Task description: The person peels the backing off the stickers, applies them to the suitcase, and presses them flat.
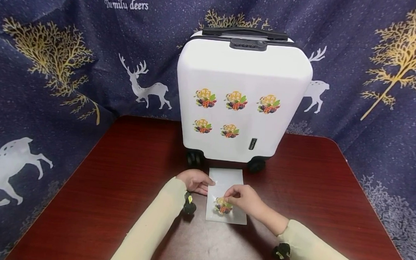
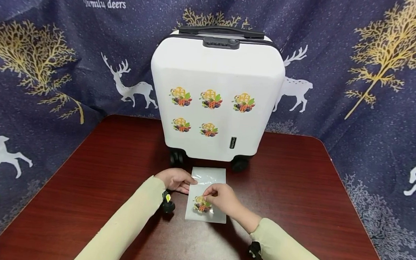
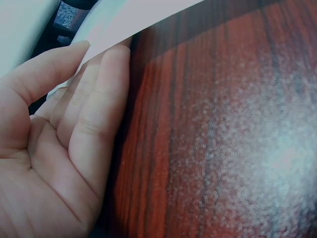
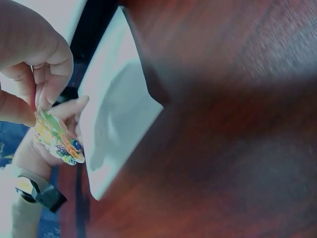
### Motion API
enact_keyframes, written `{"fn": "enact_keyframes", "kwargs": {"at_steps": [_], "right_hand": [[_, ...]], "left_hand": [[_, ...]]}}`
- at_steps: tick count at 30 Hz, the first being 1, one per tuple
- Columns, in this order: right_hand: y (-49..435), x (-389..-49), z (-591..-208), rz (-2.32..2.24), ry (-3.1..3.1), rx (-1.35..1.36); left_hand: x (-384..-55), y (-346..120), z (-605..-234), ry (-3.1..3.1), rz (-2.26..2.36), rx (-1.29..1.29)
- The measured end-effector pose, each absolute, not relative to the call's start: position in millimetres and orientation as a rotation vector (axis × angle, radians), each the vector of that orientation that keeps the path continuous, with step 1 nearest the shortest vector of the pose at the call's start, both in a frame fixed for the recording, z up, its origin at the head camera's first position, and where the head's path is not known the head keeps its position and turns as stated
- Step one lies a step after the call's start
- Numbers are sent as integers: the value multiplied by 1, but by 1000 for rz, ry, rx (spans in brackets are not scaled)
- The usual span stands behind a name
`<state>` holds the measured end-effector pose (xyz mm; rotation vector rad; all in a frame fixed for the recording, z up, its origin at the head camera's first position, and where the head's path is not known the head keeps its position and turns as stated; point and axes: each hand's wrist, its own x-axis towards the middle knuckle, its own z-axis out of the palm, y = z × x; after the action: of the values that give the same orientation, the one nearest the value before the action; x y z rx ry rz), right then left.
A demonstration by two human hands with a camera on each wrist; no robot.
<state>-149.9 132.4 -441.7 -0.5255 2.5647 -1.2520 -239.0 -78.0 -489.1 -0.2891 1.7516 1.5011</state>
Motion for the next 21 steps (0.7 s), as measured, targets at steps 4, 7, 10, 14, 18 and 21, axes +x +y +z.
{"fn": "enact_keyframes", "kwargs": {"at_steps": [4,7,10,14,18,21], "right_hand": [[137,-157,-439,-1259,2612,-507],[139,-162,-433,-1256,2644,-488],[141,-167,-426,-1242,2685,-458],[146,-173,-416,-1226,2762,-439],[151,-179,-407,-1247,2797,-435],[154,-182,-400,-1258,2811,-429]], "left_hand": [[-240,-78,-490,1748,1499,-286],[-241,-79,-491,1740,1498,-287],[-242,-80,-490,1730,1500,-293],[-243,-81,-490,1725,1506,-299],[-242,-80,-489,1728,1504,-302],[-242,-79,-489,1724,1505,-303]]}}
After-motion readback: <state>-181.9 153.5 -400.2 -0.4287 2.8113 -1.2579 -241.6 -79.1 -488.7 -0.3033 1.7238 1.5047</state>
